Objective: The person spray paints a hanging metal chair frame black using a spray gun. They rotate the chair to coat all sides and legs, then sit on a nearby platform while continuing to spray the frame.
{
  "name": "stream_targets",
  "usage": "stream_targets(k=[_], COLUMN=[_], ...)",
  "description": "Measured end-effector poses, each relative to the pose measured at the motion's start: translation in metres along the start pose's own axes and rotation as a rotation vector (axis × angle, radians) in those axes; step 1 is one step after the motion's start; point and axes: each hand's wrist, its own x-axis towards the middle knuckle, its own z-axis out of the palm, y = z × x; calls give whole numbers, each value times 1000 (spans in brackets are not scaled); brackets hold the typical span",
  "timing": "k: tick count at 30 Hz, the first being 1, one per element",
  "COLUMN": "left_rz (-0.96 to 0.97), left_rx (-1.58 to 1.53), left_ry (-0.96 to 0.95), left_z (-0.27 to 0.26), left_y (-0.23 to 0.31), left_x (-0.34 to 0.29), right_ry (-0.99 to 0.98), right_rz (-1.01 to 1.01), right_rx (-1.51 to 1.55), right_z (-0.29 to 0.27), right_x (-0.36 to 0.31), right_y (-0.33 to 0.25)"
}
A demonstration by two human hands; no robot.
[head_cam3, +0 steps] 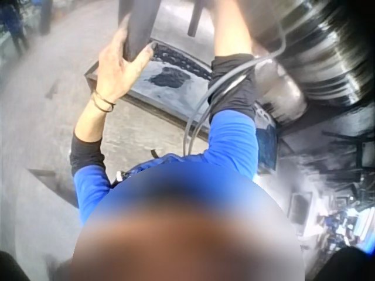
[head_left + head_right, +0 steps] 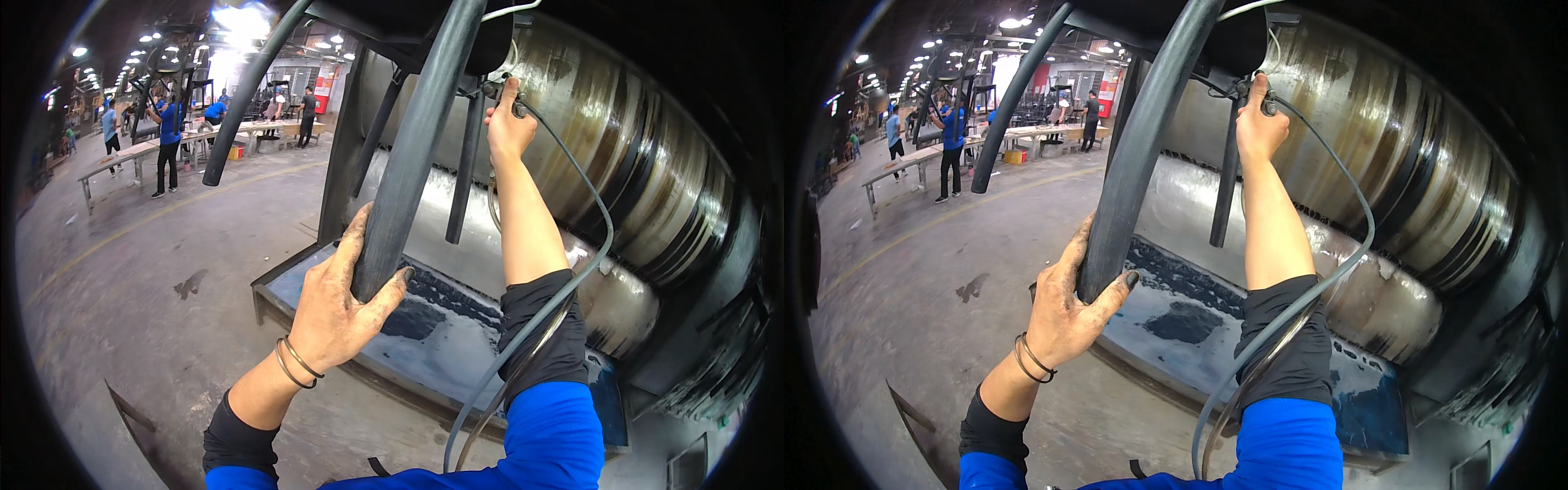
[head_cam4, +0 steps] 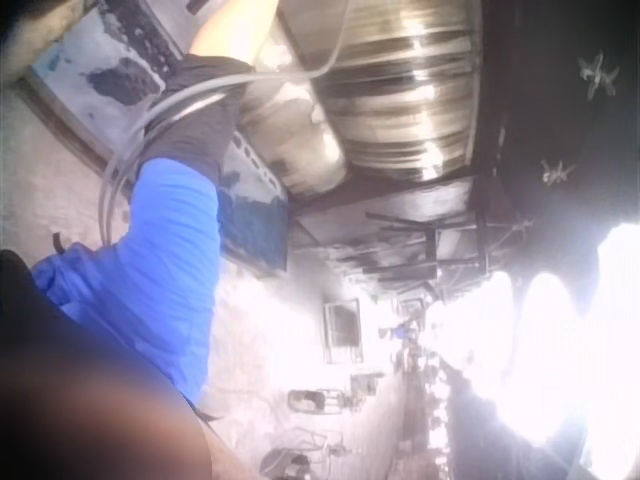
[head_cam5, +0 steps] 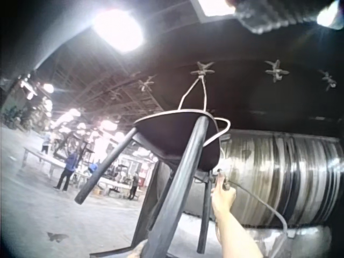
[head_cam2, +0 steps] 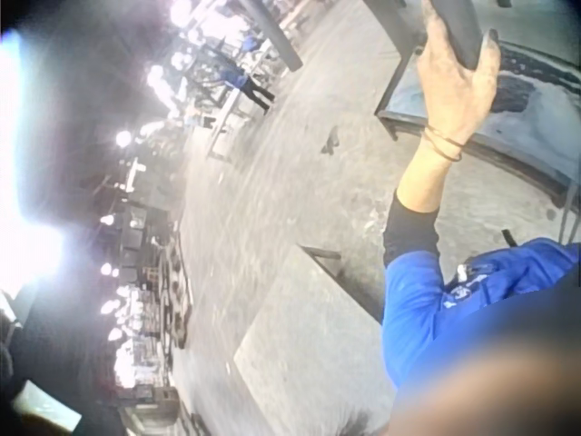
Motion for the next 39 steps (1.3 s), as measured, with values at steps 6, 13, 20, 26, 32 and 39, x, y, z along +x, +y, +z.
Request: stream_targets(k=[6, 13, 20, 26, 32, 39], left_rz=[102, 67, 69, 66, 44, -67], left_rx=[50, 29, 303, 487, 625, 526], left_ry=[56, -15, 150, 548, 512, 496], left_z=[-10, -19, -83, -136, -177, -152], left_y=[2, 3, -10, -51, -100, -117], left_x=[4, 8, 9, 32, 58, 53], right_ry=[24, -12, -178, -291, -446, -688], right_rz=[18, 25, -90, -112, -259, -854], right_rx=[18, 31, -119, -50, -91, -475], right_z=[20, 23, -42, -122, -202, -294], right_x=[-5, -8, -9, -14, -44, -81], right_y=[-4, -12, 2, 28, 30, 11])
